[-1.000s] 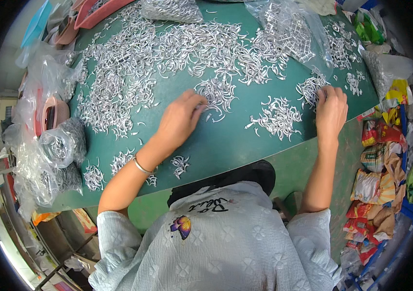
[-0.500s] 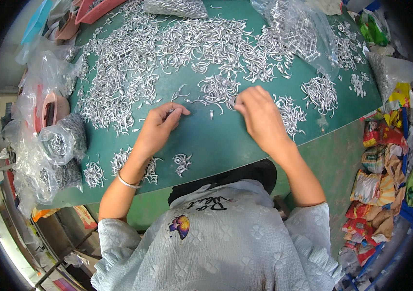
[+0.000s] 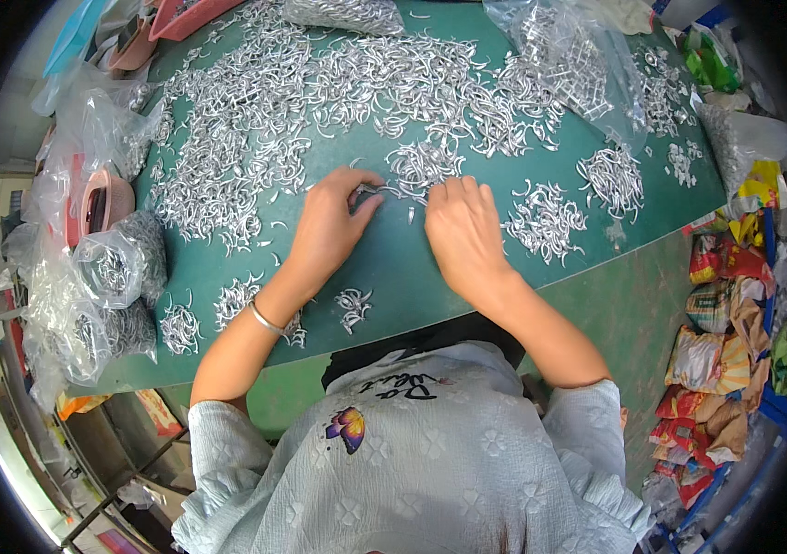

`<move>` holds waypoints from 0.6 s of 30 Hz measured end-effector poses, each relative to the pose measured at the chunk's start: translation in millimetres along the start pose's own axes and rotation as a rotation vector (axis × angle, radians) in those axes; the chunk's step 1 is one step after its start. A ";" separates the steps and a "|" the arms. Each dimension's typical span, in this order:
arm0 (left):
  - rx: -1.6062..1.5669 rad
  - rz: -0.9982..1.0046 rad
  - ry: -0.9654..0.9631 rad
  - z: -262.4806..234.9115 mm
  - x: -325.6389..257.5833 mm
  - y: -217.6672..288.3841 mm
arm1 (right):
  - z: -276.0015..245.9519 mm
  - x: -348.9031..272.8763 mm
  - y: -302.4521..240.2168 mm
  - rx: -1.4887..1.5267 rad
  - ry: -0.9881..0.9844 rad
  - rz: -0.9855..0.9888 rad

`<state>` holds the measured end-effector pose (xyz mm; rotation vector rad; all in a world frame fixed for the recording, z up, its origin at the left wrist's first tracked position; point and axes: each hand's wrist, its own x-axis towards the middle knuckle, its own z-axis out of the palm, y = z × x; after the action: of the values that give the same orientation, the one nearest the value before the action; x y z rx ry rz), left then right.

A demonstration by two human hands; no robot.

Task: The person is sorting small curved metal hooks on a green work table by picking them up by hand and gathering them into a pile or holding them in their hand.

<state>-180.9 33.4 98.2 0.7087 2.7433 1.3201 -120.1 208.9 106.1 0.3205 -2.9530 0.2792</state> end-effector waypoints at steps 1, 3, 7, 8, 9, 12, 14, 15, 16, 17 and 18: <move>0.012 0.019 -0.027 1.6 1.8 -0.8 | -0.6 -1.1 0.5 0.002 0.003 0.003; 0.036 0.058 -0.080 4.1 3.9 -1.4 | -1.6 -3.4 1.0 0.006 0.008 0.008; 0.163 0.187 -0.118 8.8 4.1 -2.5 | -3.0 1.1 1.8 -0.019 -0.030 0.026; 0.172 0.220 -0.127 8.6 5.9 -3.8 | -6.7 4.5 1.6 -0.014 -0.070 0.040; 0.180 0.253 -0.135 8.0 6.6 -4.6 | -9.3 6.3 0.9 -0.009 -0.110 0.055; 0.195 0.277 -0.154 2.7 6.3 -5.0 | -11.9 7.4 -1.8 -0.057 -0.078 0.018; 0.061 0.197 -0.103 1.2 5.5 -4.7 | -12.6 9.7 0.8 0.026 -0.056 0.027; -0.006 0.156 -0.076 -0.1 5.0 -4.2 | -13.4 10.0 2.4 0.068 -0.045 0.030; -0.042 0.109 -0.089 -3.4 4.4 -2.4 | -15.1 8.6 6.0 0.095 -0.060 0.053; -0.078 0.063 -0.101 -8.6 2.7 0.3 | -17.3 6.3 11.4 0.122 -0.074 0.075; -0.114 0.016 -0.113 -12.9 0.9 1.4 | -19.3 4.7 15.3 0.149 -0.089 0.097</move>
<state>-183.8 25.0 107.7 0.7728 2.5579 1.3811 -125.4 226.5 123.1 0.2125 -3.0469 0.5124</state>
